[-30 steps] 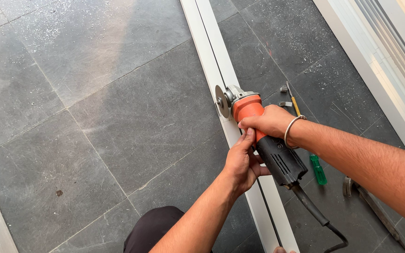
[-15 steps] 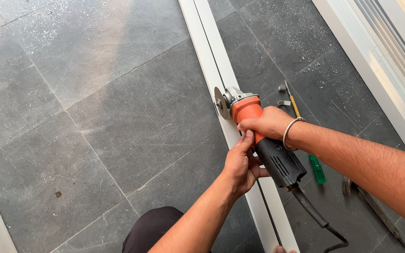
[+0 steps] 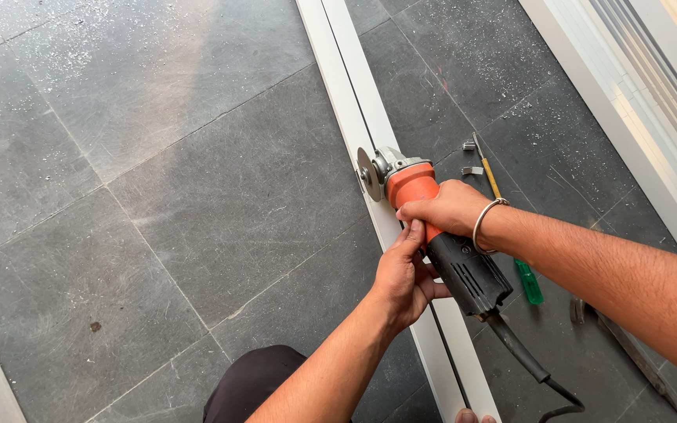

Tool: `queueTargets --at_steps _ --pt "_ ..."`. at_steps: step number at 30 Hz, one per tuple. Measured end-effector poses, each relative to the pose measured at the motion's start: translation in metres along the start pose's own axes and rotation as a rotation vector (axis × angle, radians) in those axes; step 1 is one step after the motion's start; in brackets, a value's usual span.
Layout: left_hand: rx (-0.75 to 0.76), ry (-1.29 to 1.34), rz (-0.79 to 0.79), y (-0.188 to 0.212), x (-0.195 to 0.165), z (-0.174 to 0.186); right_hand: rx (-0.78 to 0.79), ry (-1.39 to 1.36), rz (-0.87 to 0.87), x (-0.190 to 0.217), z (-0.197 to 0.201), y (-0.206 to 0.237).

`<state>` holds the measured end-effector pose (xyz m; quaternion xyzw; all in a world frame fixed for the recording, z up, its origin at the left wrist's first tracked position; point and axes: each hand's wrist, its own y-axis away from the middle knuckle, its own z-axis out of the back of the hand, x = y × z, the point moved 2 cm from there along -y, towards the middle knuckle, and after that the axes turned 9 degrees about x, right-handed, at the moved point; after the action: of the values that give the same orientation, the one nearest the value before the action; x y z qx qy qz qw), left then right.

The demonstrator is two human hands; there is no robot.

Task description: The person assembles aluminum profiles by hammering a metal insert into a slot, using a screwdriver to adjust internal components, and cutting the profile with an angle grinder. The person works on the floor in a workshop environment.

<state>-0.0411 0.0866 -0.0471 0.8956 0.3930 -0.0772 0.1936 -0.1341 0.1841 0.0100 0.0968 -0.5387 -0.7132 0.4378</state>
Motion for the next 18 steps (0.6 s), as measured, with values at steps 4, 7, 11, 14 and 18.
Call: queueTargets --at_steps 4,7,11,14,18 --pt "0.002 0.002 0.002 0.0006 0.0009 -0.0007 0.002 -0.008 0.017 -0.0023 -0.0004 -0.0002" --pt "0.005 0.002 0.001 0.0011 0.0019 -0.0009 0.004 -0.011 0.024 -0.0039 -0.0007 -0.0003" --pt "0.016 0.008 -0.004 0.0018 0.0032 -0.0011 0.002 0.002 0.017 -0.0053 -0.0009 0.0002" --pt "0.012 0.001 0.002 0.0028 0.0039 -0.0011 0.012 -0.016 0.013 -0.0058 -0.0016 0.001" --pt "0.004 -0.003 0.009 0.004 0.0042 -0.0016 0.018 -0.036 0.004 -0.0071 -0.0028 0.0014"
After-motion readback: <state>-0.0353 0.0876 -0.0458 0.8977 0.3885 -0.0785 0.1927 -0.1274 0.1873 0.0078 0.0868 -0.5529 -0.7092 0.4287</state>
